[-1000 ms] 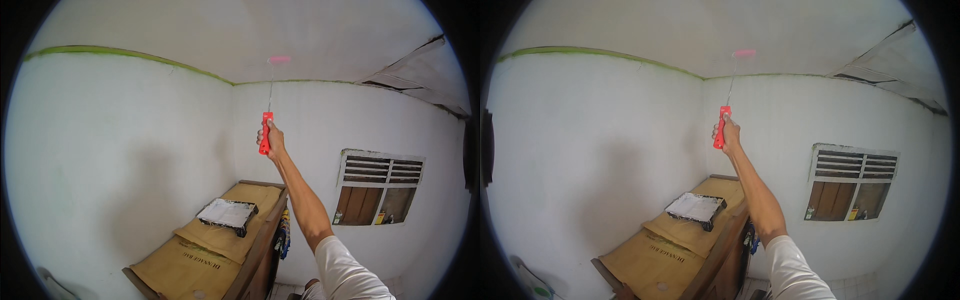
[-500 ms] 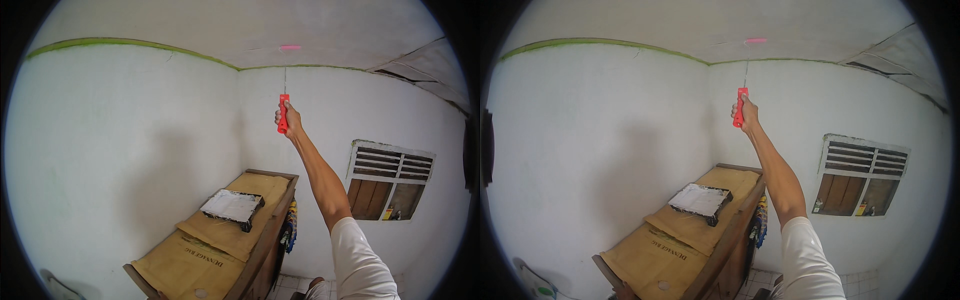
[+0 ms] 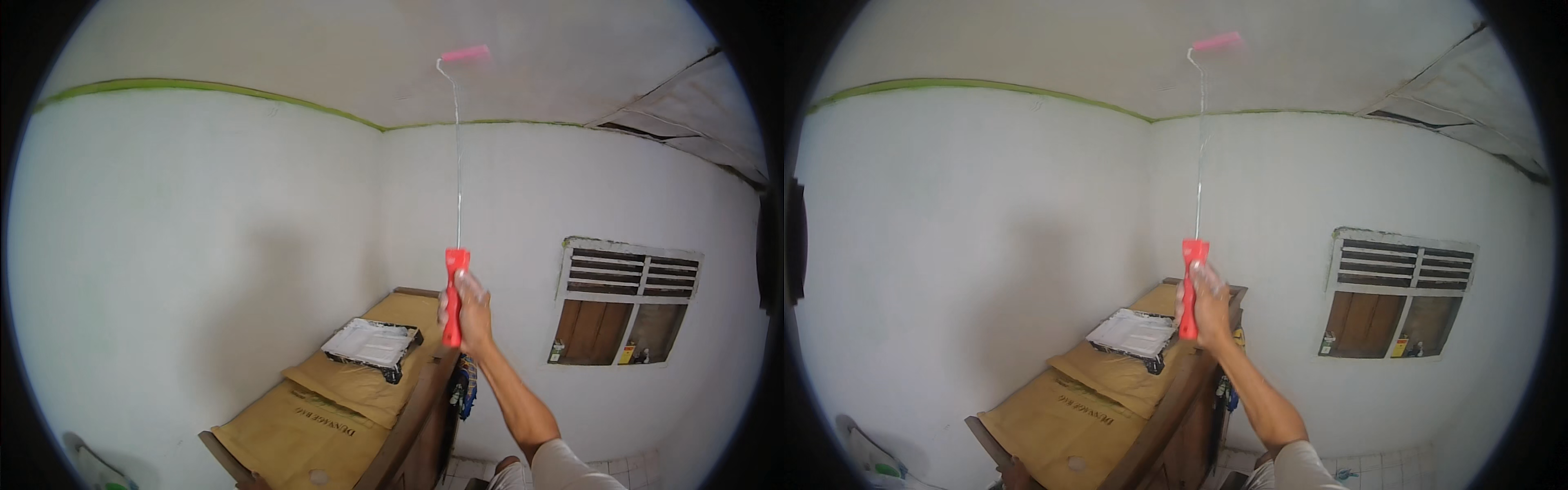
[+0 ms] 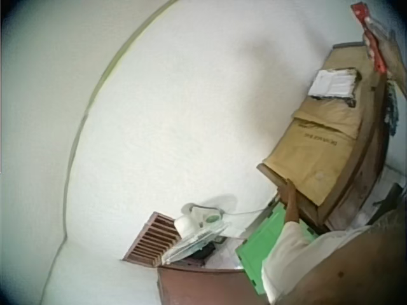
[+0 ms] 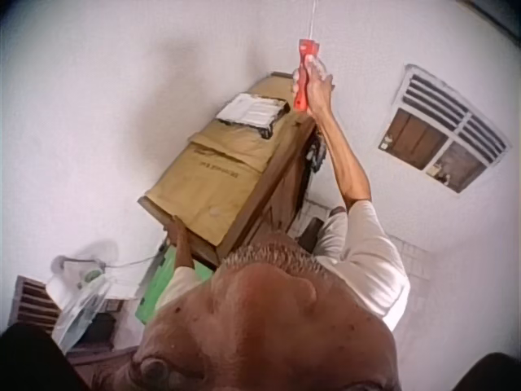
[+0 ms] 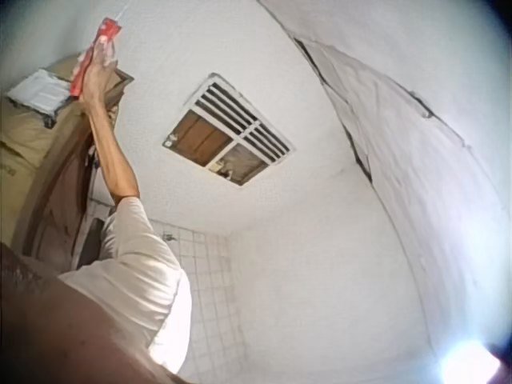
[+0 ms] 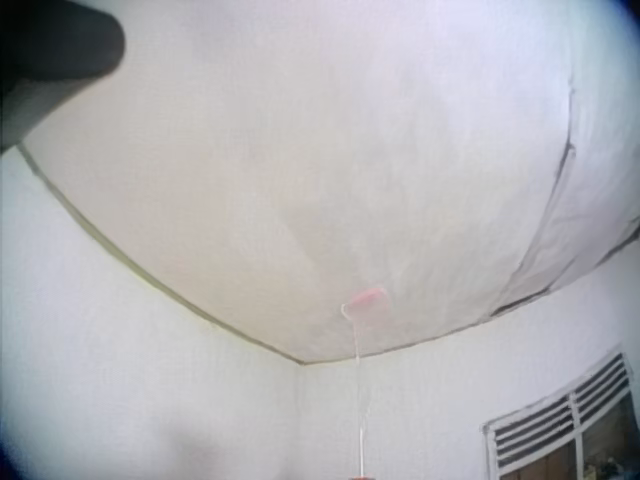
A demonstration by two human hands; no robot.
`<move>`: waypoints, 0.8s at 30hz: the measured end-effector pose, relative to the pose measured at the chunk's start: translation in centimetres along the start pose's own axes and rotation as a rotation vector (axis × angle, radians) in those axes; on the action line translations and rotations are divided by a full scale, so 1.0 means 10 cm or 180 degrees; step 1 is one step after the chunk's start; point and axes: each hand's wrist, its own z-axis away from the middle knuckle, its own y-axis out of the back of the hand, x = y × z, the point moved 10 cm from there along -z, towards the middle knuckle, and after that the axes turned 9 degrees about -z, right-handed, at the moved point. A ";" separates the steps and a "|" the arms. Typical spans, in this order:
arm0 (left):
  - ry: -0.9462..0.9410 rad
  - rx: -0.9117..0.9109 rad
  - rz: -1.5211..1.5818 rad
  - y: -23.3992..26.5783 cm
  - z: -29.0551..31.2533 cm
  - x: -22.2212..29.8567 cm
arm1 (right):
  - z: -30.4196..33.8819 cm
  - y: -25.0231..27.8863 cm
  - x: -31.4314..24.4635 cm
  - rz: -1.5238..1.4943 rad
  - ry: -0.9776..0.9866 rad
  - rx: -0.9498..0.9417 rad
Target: The person paints the ceiling with a roller, repeatedly dipping the roller into a paint tray resting on a furniture piece covered with paper.
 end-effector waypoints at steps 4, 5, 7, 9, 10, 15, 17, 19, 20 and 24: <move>0.0120 0.0041 0.0150 0.13 0.11 0.00 | 0.44 -0.46 0.26 0.0078 -0.0022 -0.0167; 0.0147 -0.0004 0.0198 0.15 0.14 0.02 | 0.49 -0.64 0.27 -0.0012 0.0077 -0.0328; 0.0169 0.0091 0.0308 0.26 0.19 0.03 | 0.62 -0.94 0.38 -0.0353 -0.0165 -0.0405; 0.0208 0.0034 0.0408 0.29 0.21 0.00 | 0.73 -1.24 0.39 -0.0439 -0.0160 -0.0551; 0.0230 -0.0051 0.0472 0.27 0.21 -0.01 | 0.77 -1.33 0.43 -0.0455 -0.0271 -0.0530; -0.0131 0.0148 0.0507 0.27 0.17 0.03 | 0.68 -1.72 0.39 -0.0633 -0.0100 -0.0729; -0.0208 0.0227 0.0548 0.29 0.17 0.06 | 0.57 -1.83 0.48 -0.0560 -0.0138 -0.0633; -0.0270 0.0123 0.0169 0.29 0.18 0.10 | 0.44 -1.90 0.52 -0.0579 -0.0165 -0.0488; -0.0259 0.0120 0.0163 0.32 0.19 0.10 | 0.36 -1.93 0.46 -0.0604 -0.0032 -0.0496; -0.0019 -0.0208 0.0373 0.31 0.24 0.06 | 0.17 -2.01 0.29 -0.0978 -0.0087 -0.0436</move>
